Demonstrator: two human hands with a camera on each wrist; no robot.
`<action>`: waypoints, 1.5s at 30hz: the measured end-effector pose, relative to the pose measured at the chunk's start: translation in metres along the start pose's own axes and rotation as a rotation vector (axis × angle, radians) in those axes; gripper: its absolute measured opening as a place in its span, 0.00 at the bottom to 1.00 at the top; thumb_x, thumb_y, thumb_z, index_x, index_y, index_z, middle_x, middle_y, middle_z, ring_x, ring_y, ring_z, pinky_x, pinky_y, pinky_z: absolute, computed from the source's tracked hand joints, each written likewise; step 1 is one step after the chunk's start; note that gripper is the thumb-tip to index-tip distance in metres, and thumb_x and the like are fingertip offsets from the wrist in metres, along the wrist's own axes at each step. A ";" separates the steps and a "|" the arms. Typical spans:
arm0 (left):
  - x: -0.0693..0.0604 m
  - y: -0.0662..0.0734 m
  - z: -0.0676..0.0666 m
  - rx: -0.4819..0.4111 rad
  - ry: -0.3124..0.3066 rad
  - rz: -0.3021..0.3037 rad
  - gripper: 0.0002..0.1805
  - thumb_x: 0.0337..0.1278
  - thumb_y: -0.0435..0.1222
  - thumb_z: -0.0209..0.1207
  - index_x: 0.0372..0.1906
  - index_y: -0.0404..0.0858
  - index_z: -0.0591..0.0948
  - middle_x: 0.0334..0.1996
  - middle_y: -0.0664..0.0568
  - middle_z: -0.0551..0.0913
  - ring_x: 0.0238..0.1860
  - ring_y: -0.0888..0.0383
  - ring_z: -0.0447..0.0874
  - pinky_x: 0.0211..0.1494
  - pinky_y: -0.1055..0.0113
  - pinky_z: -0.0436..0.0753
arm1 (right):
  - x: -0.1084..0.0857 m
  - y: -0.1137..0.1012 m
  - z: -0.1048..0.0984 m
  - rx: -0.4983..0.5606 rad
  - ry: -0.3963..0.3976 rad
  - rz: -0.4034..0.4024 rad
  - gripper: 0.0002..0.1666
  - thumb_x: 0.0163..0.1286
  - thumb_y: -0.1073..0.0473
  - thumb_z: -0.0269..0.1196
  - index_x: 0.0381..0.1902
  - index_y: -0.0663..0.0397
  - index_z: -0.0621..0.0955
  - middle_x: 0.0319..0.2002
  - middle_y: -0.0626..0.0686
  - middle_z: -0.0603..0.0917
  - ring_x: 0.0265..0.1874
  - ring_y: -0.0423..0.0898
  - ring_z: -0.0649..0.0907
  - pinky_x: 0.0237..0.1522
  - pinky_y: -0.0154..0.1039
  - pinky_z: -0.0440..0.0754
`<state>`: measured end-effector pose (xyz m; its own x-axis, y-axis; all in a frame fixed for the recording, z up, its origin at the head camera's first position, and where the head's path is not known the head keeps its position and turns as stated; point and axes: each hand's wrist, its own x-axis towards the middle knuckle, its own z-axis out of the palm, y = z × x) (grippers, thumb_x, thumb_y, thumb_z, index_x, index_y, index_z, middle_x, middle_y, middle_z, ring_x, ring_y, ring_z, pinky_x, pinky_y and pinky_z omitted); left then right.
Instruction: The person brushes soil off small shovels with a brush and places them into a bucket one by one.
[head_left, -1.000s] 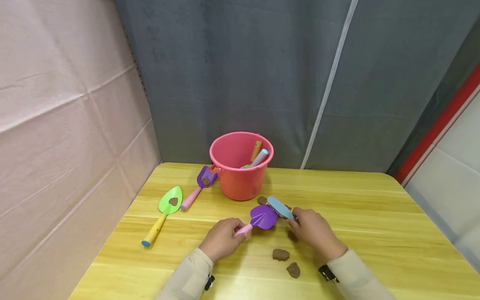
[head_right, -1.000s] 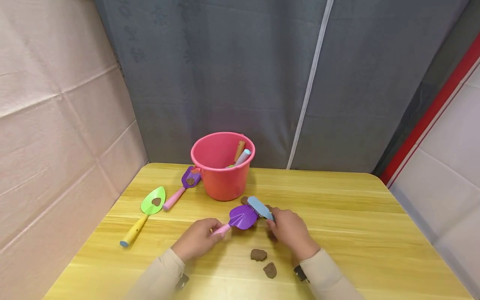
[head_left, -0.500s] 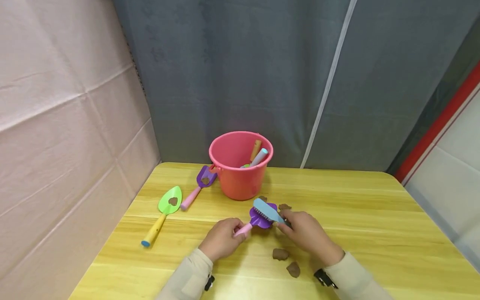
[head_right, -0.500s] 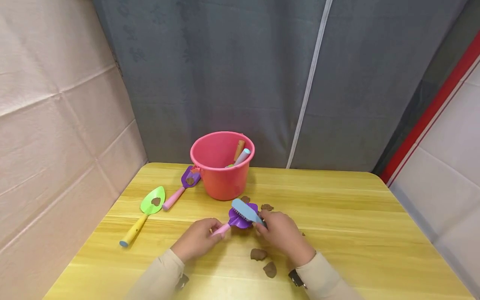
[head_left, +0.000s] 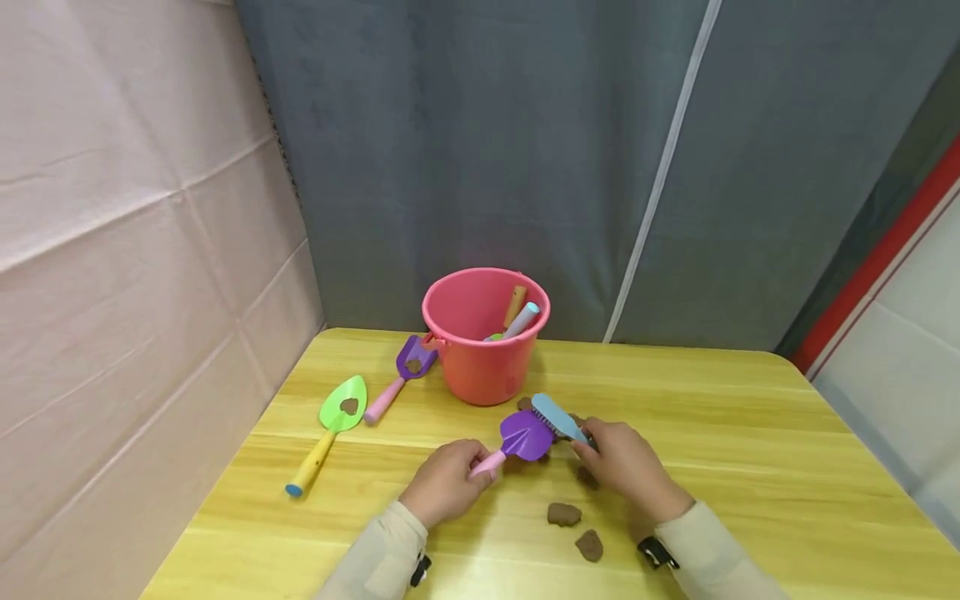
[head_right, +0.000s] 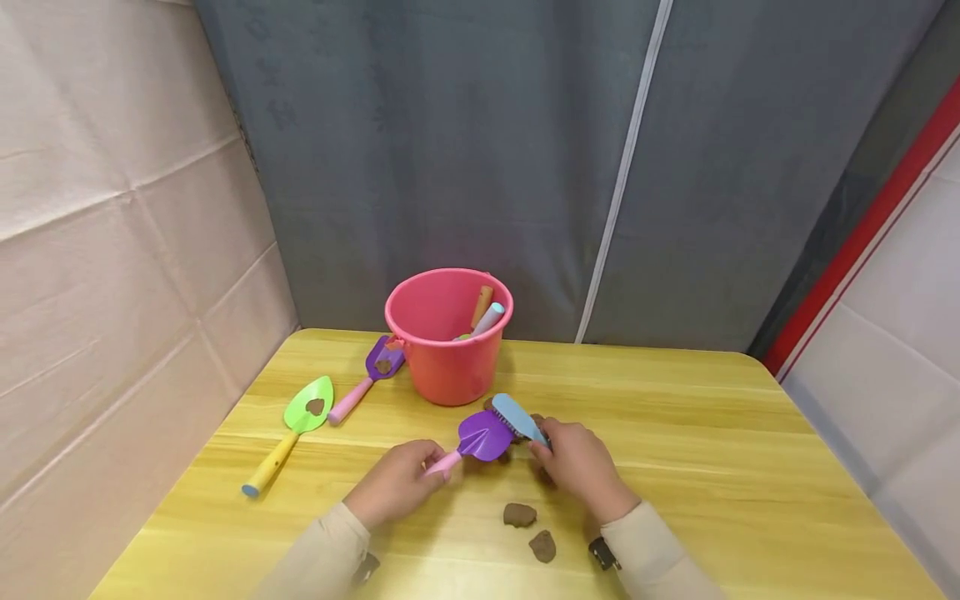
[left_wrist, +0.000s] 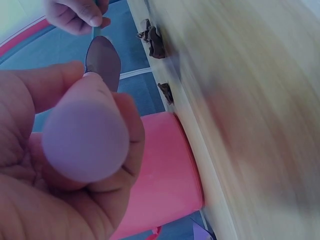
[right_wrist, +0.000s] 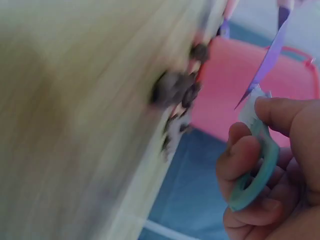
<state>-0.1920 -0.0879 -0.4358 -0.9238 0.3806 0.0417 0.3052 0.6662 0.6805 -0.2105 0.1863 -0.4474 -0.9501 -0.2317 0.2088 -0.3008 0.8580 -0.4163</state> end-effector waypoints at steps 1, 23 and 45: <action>0.000 0.000 0.000 -0.002 -0.002 -0.002 0.04 0.60 0.37 0.66 0.36 0.41 0.82 0.26 0.58 0.76 0.26 0.61 0.72 0.32 0.64 0.74 | 0.000 0.004 0.000 0.006 0.001 0.017 0.11 0.68 0.57 0.67 0.30 0.52 0.76 0.17 0.45 0.69 0.16 0.40 0.68 0.18 0.35 0.65; 0.001 0.001 0.005 0.027 0.007 0.031 0.06 0.60 0.38 0.66 0.37 0.41 0.81 0.27 0.59 0.75 0.28 0.62 0.72 0.32 0.65 0.73 | -0.007 -0.033 -0.005 -0.041 -0.039 -0.143 0.12 0.65 0.55 0.69 0.29 0.47 0.75 0.18 0.41 0.67 0.18 0.38 0.67 0.21 0.34 0.65; 0.000 0.013 -0.022 -0.016 0.007 0.079 0.06 0.63 0.38 0.64 0.39 0.41 0.81 0.26 0.58 0.76 0.26 0.62 0.72 0.30 0.66 0.74 | 0.000 0.027 -0.012 0.006 0.044 0.077 0.10 0.69 0.57 0.65 0.31 0.55 0.77 0.16 0.46 0.69 0.14 0.40 0.66 0.17 0.36 0.62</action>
<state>-0.1930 -0.0930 -0.4108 -0.8985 0.4273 0.1007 0.3736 0.6236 0.6867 -0.2180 0.2150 -0.4480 -0.9659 -0.1451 0.2145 -0.2279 0.8698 -0.4376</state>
